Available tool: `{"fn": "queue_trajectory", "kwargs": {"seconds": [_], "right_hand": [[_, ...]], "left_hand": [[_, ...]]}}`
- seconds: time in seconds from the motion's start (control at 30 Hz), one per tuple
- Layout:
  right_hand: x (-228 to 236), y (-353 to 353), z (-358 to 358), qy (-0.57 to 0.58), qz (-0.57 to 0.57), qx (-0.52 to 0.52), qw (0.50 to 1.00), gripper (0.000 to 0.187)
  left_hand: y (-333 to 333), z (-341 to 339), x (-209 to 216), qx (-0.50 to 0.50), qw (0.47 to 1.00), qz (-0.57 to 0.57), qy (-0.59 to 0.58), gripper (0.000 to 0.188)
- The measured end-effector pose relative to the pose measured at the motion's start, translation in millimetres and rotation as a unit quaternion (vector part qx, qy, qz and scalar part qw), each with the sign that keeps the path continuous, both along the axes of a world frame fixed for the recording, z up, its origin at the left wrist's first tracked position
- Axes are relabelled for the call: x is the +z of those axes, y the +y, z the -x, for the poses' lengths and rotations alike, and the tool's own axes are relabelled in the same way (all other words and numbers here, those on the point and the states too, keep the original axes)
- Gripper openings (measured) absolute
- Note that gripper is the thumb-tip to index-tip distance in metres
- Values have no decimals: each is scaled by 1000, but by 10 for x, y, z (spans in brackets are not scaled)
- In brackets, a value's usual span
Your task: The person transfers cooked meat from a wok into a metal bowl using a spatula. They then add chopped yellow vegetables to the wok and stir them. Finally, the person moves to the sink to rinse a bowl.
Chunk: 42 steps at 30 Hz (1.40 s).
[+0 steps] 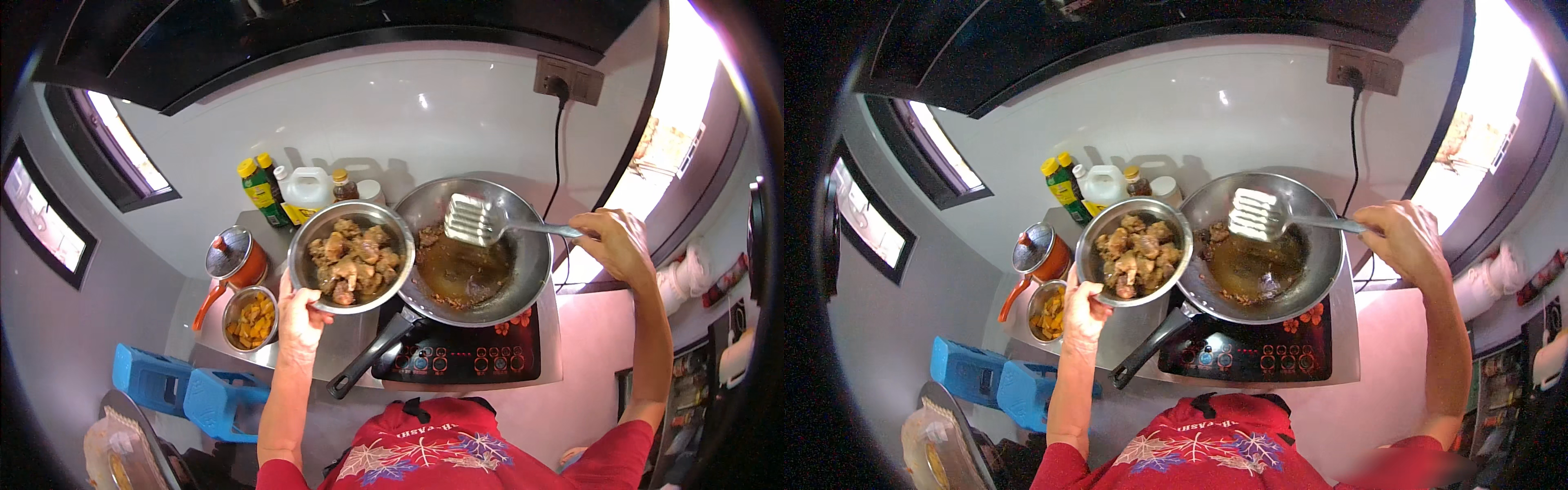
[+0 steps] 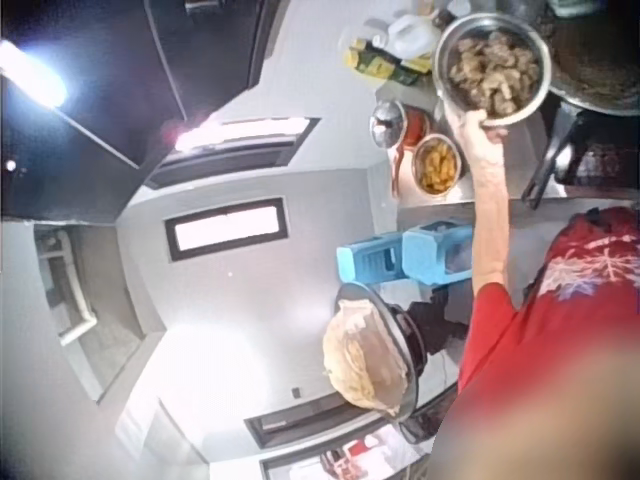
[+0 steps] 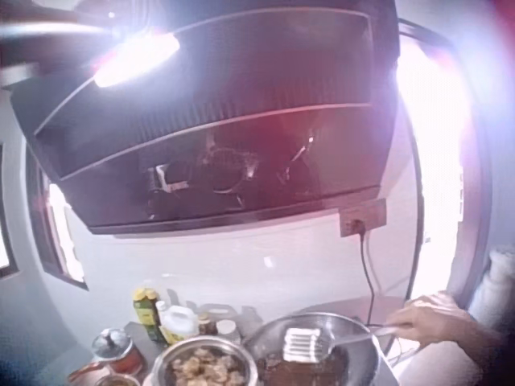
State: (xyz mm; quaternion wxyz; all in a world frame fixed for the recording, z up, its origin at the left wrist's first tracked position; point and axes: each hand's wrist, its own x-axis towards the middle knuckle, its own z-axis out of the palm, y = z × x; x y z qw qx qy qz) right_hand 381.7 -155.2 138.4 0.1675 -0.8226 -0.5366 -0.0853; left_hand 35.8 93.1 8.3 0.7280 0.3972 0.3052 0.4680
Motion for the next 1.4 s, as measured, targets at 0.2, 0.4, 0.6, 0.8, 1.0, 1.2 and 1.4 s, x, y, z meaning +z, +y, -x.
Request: {"fn": "queue_trajectory", "kwargs": {"seconds": [0.2,0.4,0.6,0.8,1.0,1.2,1.4], "right_hand": [[-398,324,-392,20,130,-13,991,23],[-482,679,-620,-107,72,-11,992,22],[-467,935,-810,-166,86,24,982,24],[-583,1180,-871,-140,103,72,982,24],[-612,1288,-807,-67,128,148,978,24],[-449,1284,-655,43,250,99,962,28],[-647,1112,-767,112,255,114,954,36]], "left_hand": [[101,214,-161,24,1000,-1,17,62],[62,391,-259,57,998,28,21,65],[-32,537,-371,94,995,31,12,67],[-116,608,-593,93,994,34,36,67],[-233,541,-668,76,996,37,33,65],[-302,471,-676,53,997,47,21,66],[-304,422,-691,42,997,54,18,67]]}}
